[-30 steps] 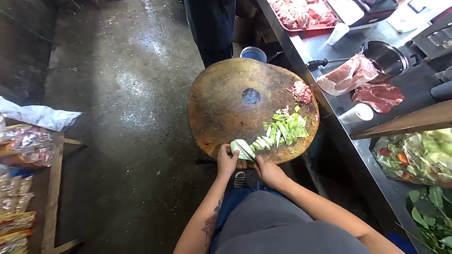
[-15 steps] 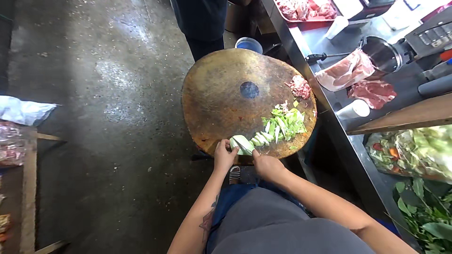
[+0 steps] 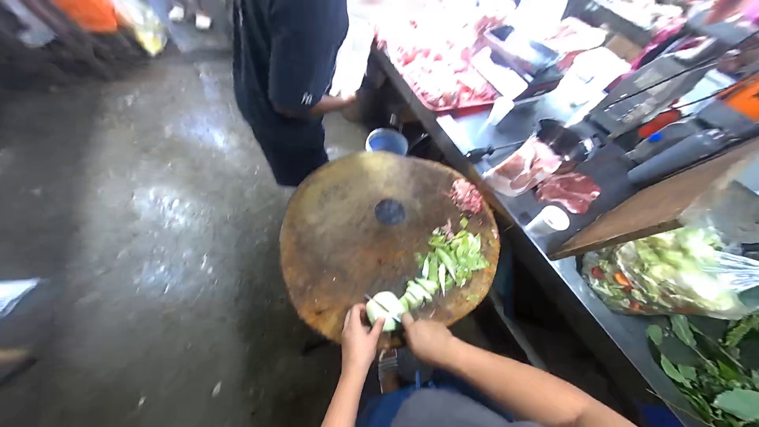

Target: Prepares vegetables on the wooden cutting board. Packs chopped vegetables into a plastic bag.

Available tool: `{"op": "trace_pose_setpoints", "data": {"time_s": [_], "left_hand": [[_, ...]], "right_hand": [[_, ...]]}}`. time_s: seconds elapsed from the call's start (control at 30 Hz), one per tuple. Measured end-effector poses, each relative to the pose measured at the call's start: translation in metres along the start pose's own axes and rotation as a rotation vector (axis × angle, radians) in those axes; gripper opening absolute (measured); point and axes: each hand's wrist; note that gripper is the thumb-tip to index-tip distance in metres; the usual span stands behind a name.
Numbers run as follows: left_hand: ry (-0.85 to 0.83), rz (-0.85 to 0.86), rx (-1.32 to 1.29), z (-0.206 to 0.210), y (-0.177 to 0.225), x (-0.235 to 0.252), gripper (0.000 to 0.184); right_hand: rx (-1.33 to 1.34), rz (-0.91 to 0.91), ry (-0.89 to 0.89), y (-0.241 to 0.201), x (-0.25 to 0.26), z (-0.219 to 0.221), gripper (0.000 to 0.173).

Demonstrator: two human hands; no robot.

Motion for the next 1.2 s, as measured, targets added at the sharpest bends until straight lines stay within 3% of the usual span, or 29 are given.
{"op": "trace_pose_setpoints", "data": {"time_s": [0.17,0.37,0.57,0.73,0.87,0.97,1.03,1.2], "left_hand": [[-0.024,-0.066,0.002,0.0,0.001,0.0,0.055],[-0.033,-0.079,0.001,0.0,-0.003,0.004,0.056],[-0.106,-0.141,-0.065,-0.006,-0.002,0.011,0.063],[-0.013,-0.184,0.173,0.0,0.028,0.011,0.069],[-0.014,-0.218,0.149,0.004,0.037,0.006,0.072],[-0.025,-0.161,-0.16,-0.006,0.024,-0.002,0.062],[-0.061,-0.054,-0.481,-0.021,0.027,-0.01,0.044],[-0.235,0.352,-1.407,-0.026,0.092,0.001,0.037]], "right_hand": [[0.015,-0.033,-0.019,0.013,-0.018,0.0,0.042],[0.04,-0.032,-0.055,0.062,-0.013,0.023,0.045],[0.029,-0.185,-0.147,0.106,-0.029,0.014,0.045],[0.143,-0.248,0.03,0.157,-0.056,-0.005,0.044],[0.224,-0.238,0.168,0.185,-0.07,-0.017,0.042],[0.37,-0.293,0.239,0.206,-0.077,-0.014,0.044],[0.511,-0.37,0.276,0.217,-0.08,-0.011,0.044],[0.839,-0.61,0.335,0.22,-0.077,-0.016,0.048]]}}
Point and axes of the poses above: each hand's wrist, its own x-axis towards the middle knuckle, its own z-axis out of the palm, y = z × x, and after that the axes turned 12 degrees about -y, right-handed
